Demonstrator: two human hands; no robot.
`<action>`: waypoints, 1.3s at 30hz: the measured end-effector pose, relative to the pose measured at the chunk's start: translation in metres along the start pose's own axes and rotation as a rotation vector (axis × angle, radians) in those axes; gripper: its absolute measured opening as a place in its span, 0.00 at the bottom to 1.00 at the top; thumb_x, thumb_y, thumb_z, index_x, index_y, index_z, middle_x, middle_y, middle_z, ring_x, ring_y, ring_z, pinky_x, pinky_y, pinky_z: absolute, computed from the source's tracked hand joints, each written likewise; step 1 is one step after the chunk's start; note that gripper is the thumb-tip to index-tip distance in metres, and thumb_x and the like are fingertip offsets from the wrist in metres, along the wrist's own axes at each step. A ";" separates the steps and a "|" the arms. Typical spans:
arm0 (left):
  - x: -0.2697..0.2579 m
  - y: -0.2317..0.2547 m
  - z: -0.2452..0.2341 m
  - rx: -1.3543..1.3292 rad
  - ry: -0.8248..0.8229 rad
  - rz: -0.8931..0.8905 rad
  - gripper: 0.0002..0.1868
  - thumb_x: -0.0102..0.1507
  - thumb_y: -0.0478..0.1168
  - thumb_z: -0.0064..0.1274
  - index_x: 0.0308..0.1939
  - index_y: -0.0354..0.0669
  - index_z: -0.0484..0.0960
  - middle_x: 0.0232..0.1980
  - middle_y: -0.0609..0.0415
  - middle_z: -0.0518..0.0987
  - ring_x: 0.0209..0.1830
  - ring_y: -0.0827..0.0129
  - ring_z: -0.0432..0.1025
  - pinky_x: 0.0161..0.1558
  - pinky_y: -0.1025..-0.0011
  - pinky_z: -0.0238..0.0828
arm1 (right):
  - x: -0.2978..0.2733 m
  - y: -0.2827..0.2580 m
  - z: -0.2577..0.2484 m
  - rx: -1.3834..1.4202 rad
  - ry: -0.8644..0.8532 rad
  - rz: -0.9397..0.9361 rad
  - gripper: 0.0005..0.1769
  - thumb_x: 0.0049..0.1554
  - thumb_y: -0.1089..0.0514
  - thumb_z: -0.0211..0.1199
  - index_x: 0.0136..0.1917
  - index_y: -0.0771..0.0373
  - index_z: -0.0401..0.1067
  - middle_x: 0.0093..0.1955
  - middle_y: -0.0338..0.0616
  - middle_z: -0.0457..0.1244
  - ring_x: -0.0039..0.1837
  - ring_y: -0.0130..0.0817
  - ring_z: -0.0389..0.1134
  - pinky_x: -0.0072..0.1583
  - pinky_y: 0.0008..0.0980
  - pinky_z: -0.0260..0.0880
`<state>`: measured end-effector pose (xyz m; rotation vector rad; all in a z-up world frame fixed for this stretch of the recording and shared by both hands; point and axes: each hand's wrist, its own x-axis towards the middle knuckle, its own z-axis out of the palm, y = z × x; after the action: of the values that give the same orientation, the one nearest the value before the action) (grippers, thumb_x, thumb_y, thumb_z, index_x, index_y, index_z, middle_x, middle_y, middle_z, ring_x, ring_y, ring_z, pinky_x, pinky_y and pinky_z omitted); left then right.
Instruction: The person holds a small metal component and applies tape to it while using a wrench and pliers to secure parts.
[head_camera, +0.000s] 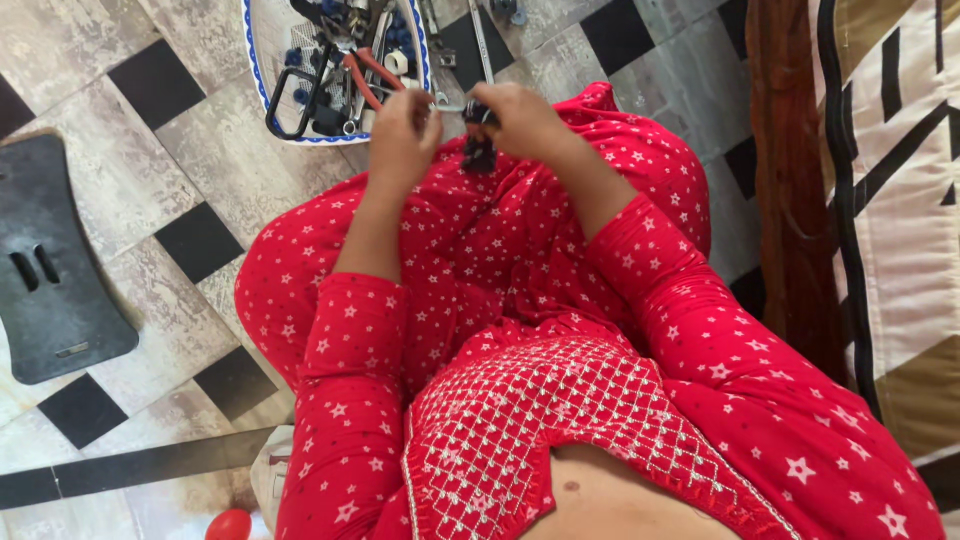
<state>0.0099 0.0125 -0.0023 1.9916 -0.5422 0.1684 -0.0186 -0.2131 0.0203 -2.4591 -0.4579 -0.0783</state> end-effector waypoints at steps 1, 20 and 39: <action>0.001 -0.002 -0.001 -0.015 0.028 -0.023 0.08 0.64 0.34 0.60 0.46 0.36 0.80 0.40 0.48 0.81 0.36 0.62 0.77 0.41 0.67 0.75 | 0.000 0.002 -0.004 0.051 -0.011 0.023 0.17 0.56 0.58 0.73 0.55 0.61 0.71 0.48 0.52 0.69 0.52 0.55 0.71 0.51 0.46 0.69; -0.003 -0.035 0.023 -0.746 -0.018 -0.512 0.11 0.68 0.39 0.58 0.46 0.32 0.78 0.36 0.51 0.84 0.31 0.73 0.79 0.35 0.76 0.79 | 0.008 0.061 0.013 1.046 0.379 0.380 0.10 0.64 0.59 0.69 0.58 0.60 0.77 0.50 0.37 0.70 0.49 0.27 0.75 0.45 0.28 0.78; -0.016 -0.022 0.045 -0.861 -0.236 -0.590 0.12 0.68 0.41 0.57 0.44 0.32 0.77 0.36 0.50 0.84 0.29 0.72 0.79 0.31 0.76 0.76 | 0.001 0.033 0.058 1.297 0.058 0.465 0.22 0.61 0.47 0.72 0.59 0.65 0.77 0.43 0.38 0.68 0.41 0.22 0.67 0.43 0.24 0.65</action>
<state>-0.0001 -0.0141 -0.0472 1.2429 -0.1024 -0.5815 -0.0090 -0.2029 -0.0450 -1.2137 0.1211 0.2636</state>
